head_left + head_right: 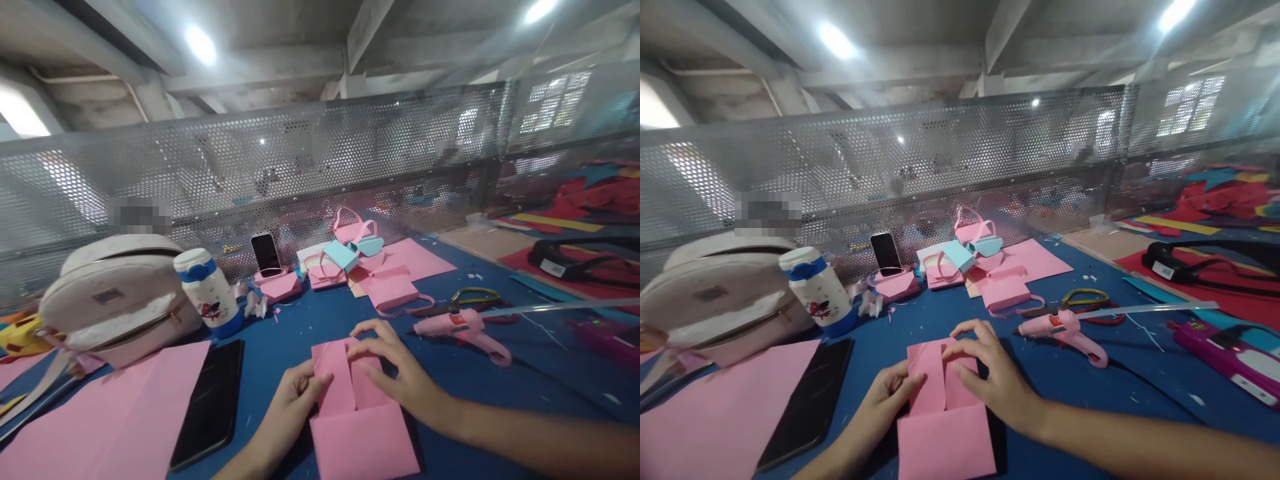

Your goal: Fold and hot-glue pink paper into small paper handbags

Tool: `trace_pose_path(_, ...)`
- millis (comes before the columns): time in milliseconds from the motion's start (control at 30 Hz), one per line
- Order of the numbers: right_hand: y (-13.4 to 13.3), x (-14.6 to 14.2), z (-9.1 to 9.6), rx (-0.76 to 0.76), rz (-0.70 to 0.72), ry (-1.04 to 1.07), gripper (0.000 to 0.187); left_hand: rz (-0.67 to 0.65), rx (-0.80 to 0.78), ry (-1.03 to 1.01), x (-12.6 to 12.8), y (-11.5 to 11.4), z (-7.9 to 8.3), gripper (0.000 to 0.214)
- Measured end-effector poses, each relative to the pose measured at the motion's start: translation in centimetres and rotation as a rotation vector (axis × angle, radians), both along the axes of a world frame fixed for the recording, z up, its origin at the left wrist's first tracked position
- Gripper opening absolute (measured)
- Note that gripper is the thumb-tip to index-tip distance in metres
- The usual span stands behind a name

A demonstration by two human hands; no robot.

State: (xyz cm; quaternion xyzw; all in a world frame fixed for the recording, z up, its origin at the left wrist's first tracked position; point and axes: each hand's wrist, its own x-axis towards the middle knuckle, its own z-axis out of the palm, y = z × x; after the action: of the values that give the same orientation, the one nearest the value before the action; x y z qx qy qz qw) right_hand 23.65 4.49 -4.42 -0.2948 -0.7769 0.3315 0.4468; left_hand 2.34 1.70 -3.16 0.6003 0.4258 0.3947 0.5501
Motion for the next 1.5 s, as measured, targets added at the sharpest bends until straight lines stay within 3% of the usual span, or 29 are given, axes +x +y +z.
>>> trace_pose_path(233, 0.3, 0.1, 0.8, 0.119, 0.133, -0.053, 0.017, -0.129, -0.049, -0.018, 0.0, 0.2, -0.2, 0.052)
trace_pose_path(433, 0.4, 0.0, 2.1, 0.022, 0.112, -0.039, 0.02, -0.225, -0.108, 0.044, 1.2, 0.0, -0.1, 0.056)
trace_pose_path(567, 0.3, 0.1, 2.5, -0.114, 0.082, -0.016, 0.037, -0.31, -0.167, 0.008, 2.3, -0.7, 0.4, 0.053)
trace_pose_path(633, 0.1, 0.2, 2.6, -0.076, 0.113, -0.044, 0.04, -0.317, -0.167, 0.007, 2.4, -1.0, 0.4, 0.051)
trace_pose_path(900, -0.5, 0.2, 2.4, 0.1, 0.106, -0.03, 0.01, -0.298, -0.166, -0.017, 2.0, -1.2, -0.1, 0.053)
trace_pose_path(1200, -0.3, 0.2, 2.2, 0.152, 0.141, -0.061, 0.012, -0.285, -0.163, -0.013, 1.7, -1.4, -0.3, 0.051)
trace_pose_path(1500, -0.3, 0.2, 2.5, 0.11, 0.183, -0.115, 0.013, -0.25, -0.1, 0.017, 1.6, -1.0, -0.3, 0.056)
